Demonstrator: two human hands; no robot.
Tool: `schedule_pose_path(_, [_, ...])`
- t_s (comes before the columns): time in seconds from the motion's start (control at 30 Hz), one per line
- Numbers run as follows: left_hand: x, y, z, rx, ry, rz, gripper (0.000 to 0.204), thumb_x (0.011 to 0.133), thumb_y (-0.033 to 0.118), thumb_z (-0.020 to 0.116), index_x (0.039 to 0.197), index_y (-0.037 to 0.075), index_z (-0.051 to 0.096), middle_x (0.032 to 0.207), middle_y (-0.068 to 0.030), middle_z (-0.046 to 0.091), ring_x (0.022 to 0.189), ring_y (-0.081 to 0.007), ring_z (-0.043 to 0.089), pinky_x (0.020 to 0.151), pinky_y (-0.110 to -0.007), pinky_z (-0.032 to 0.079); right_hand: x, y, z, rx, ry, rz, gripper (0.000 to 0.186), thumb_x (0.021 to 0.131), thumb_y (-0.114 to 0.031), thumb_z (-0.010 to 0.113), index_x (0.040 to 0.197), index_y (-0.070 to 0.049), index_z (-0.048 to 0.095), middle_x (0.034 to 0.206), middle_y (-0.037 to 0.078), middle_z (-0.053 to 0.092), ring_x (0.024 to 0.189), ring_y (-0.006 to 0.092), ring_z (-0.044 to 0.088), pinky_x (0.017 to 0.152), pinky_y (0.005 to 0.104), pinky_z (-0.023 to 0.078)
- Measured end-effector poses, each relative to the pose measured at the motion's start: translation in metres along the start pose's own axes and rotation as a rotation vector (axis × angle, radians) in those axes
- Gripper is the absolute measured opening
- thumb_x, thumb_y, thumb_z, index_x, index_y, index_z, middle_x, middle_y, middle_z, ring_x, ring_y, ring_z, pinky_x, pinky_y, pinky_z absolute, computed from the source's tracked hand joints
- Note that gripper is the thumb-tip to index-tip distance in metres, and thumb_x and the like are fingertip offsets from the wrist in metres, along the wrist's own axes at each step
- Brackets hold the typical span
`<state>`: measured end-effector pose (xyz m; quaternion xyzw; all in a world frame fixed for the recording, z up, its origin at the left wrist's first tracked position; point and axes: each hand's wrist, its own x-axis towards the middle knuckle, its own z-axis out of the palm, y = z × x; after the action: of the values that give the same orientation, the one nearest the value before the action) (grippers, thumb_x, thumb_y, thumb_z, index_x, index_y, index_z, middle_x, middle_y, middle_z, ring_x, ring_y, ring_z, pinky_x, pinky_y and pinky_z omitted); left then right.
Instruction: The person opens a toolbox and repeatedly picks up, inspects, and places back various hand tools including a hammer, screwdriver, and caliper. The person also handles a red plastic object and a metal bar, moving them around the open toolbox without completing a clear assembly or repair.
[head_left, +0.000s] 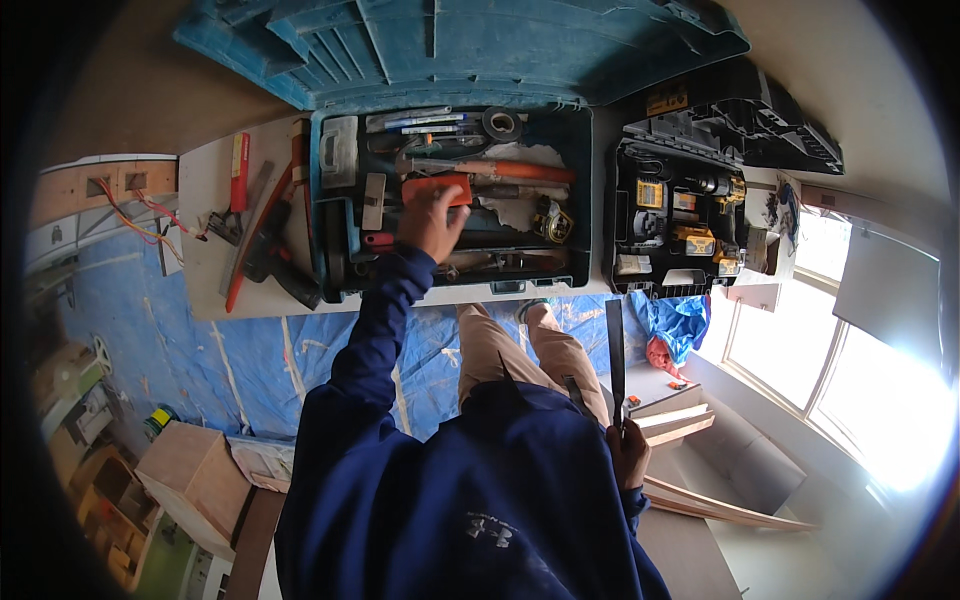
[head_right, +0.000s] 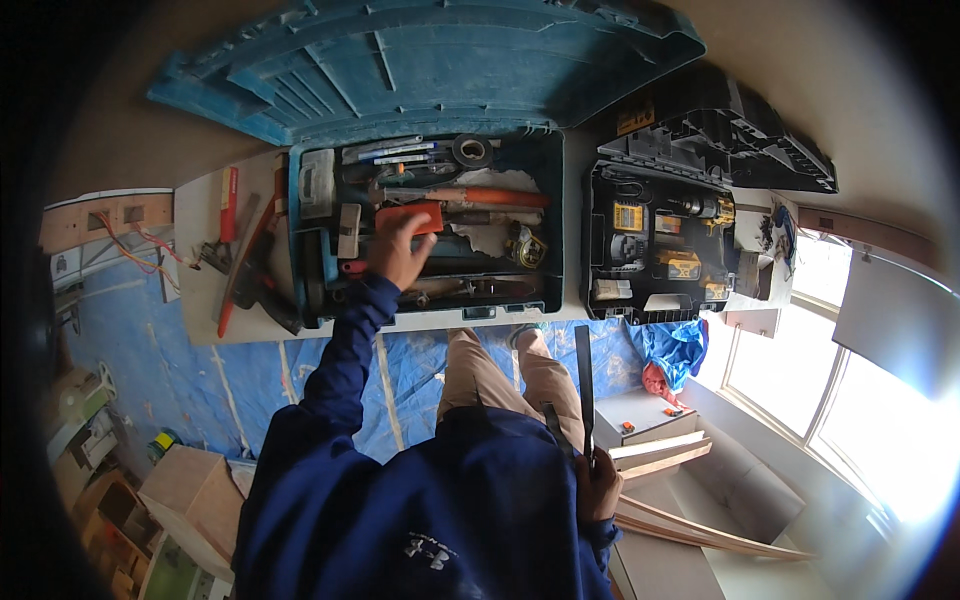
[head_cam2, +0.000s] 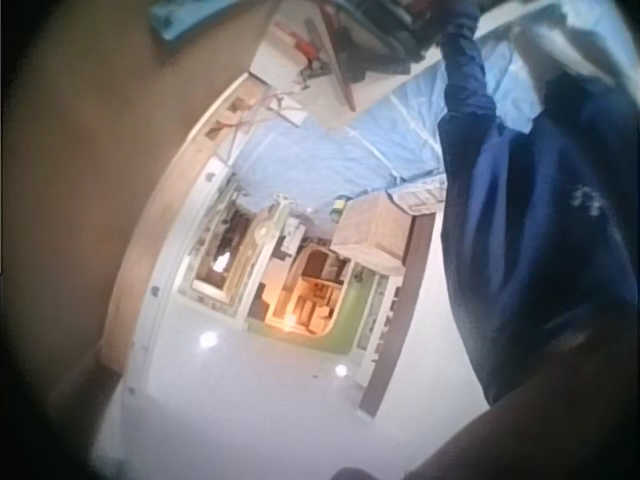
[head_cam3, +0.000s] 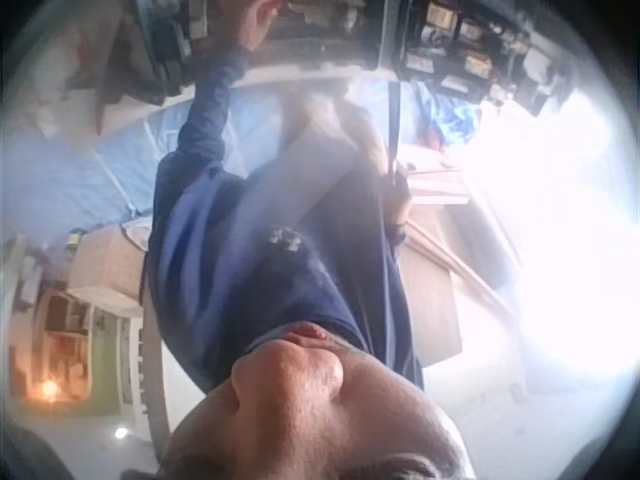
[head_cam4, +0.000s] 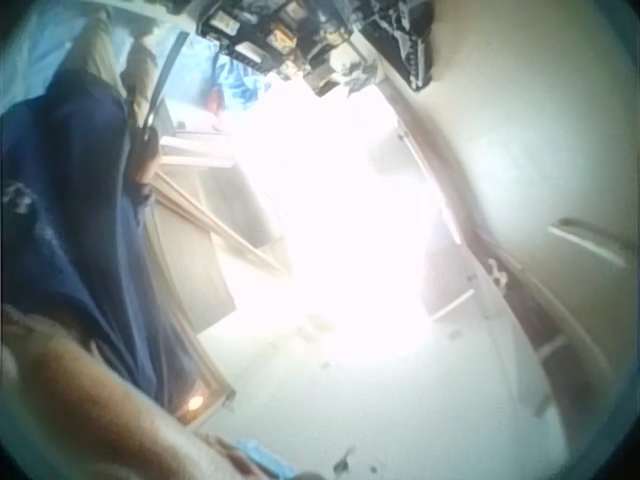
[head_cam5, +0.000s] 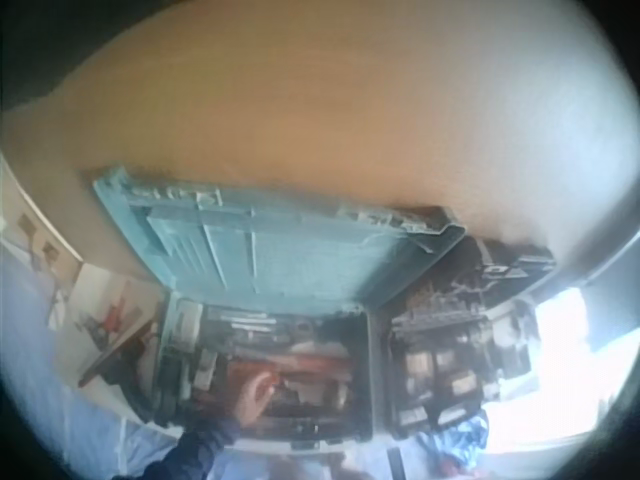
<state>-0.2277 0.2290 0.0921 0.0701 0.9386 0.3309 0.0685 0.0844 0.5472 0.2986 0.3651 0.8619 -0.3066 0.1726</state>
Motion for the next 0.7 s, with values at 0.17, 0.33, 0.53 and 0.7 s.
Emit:
schedule_pose_path(0.17, [0.029, -0.031, 0.007, 0.284, 0.106, 0.182, 0.06, 0.087, 0.028, 0.07, 0.141, 0.01, 0.05, 0.14, -0.019, 0.052, 0.127, -0.0367, 0.05, 0.108, -0.048, 0.038, 0.001, 0.001, 0.002, 0.015, -0.004, -0.006, 0.031, 0.089, -0.019, 0.069, 0.111, 0.003, 0.065, 0.069, 0.008, 0.058, 0.061, 0.0092, 0.047, 0.054, 0.0312, 0.039])
schedule_pose_path(0.33, [0.03, -0.022, 0.013, 0.477, -0.041, 0.053, 0.068, 0.084, 0.031, 0.072, 0.145, 0.012, 0.048, 0.14, -0.0157, 0.049, 0.131, -0.0344, 0.043, 0.108, -0.051, 0.036, 0.003, 0.009, 0.005, -0.017, -0.012, -0.034, 0.031, 0.09, -0.019, 0.069, 0.111, 0.003, 0.065, 0.067, 0.008, 0.058, 0.06, 0.0098, 0.048, 0.054, 0.0311, 0.039])
schedule_pose_path(0.53, [0.014, -0.019, 0.016, 0.448, -0.051, 0.052, 0.073, 0.084, 0.033, 0.072, 0.147, 0.012, 0.043, 0.146, -0.0163, 0.044, 0.136, -0.0357, 0.039, 0.111, -0.053, 0.033, 0.002, 0.007, 0.005, -0.011, -0.007, -0.027, 0.031, 0.09, -0.022, 0.069, 0.111, 0.001, 0.066, 0.065, 0.008, 0.057, 0.058, 0.0109, 0.049, 0.052, 0.0319, 0.039])
schedule_pose_path(0.7, [-0.007, -0.002, 0.015, 0.398, -0.108, -0.02, 0.082, 0.084, 0.039, 0.073, 0.151, 0.008, 0.037, 0.152, -0.0193, 0.036, 0.142, -0.0375, 0.032, 0.113, -0.05, 0.033, 0.004, 0.015, 0.004, -0.021, -0.007, -0.012, 0.031, 0.09, -0.023, 0.07, 0.111, 0.001, 0.067, 0.064, 0.008, 0.056, 0.057, 0.0112, 0.048, 0.052, 0.0317, 0.039])
